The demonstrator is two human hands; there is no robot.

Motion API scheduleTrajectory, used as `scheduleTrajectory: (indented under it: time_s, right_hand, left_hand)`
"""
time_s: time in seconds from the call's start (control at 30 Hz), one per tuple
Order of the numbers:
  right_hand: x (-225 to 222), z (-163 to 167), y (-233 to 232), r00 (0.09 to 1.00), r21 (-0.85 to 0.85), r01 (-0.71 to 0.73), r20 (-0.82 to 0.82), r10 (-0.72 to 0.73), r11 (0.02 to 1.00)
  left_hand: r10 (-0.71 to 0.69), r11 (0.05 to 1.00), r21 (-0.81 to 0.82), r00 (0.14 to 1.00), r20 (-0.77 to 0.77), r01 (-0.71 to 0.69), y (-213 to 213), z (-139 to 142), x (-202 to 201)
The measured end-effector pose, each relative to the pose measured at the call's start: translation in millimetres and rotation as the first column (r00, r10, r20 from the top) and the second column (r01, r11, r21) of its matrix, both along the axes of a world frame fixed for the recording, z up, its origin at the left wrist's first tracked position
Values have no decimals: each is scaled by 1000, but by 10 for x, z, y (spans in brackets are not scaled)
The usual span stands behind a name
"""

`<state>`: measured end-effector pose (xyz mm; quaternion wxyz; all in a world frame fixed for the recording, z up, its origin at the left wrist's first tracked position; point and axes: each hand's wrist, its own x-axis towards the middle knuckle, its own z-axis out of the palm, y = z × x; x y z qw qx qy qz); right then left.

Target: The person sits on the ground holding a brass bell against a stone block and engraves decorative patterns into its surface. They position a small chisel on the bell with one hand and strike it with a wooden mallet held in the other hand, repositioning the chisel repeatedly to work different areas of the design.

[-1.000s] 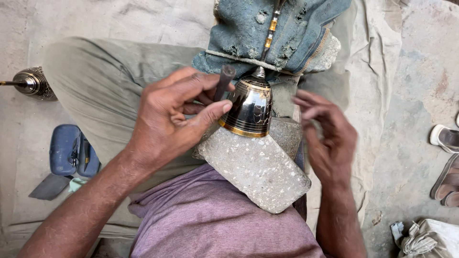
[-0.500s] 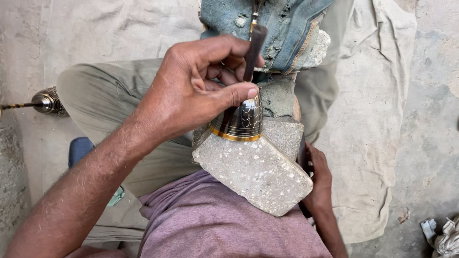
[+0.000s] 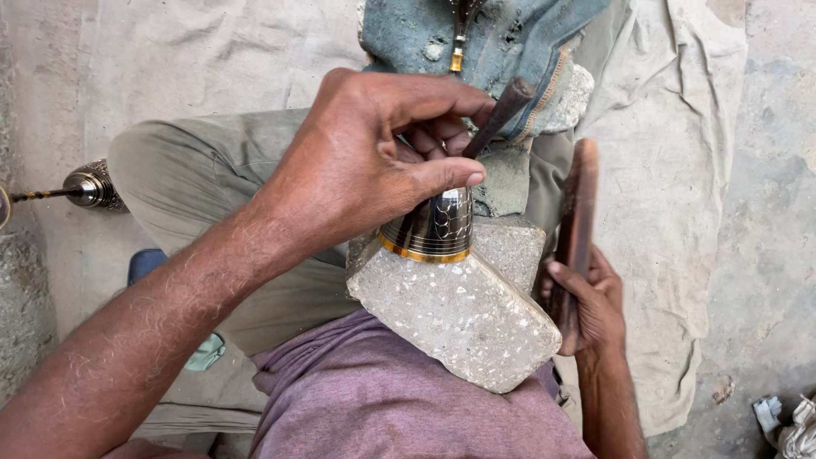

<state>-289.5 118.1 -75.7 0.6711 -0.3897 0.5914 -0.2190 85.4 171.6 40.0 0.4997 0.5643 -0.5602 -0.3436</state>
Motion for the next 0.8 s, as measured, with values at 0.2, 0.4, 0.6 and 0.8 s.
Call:
scheduleTrajectory:
  time_s: [0.2,0.4,0.6,0.8]
  right_hand:
    - [160,556,-55,993,-433,-4,102,53,902]
    - [358,797,-243,966,-452,-81,186,183,888]
    - [507,915,-411,942,-384,-301,-261,209,873]
    - [504,963,-350,828,-487,-499,-511,230,717]
  left_hand:
    - [-120,990,94,981,154,106,-167,91,39]
    - [-195,980,103,940,278,173,-345,80,1]
    - [-282,958,45,896,343,284,-414,72,19]
    - [-291,938,-104,915,281,330,-443,41,99]
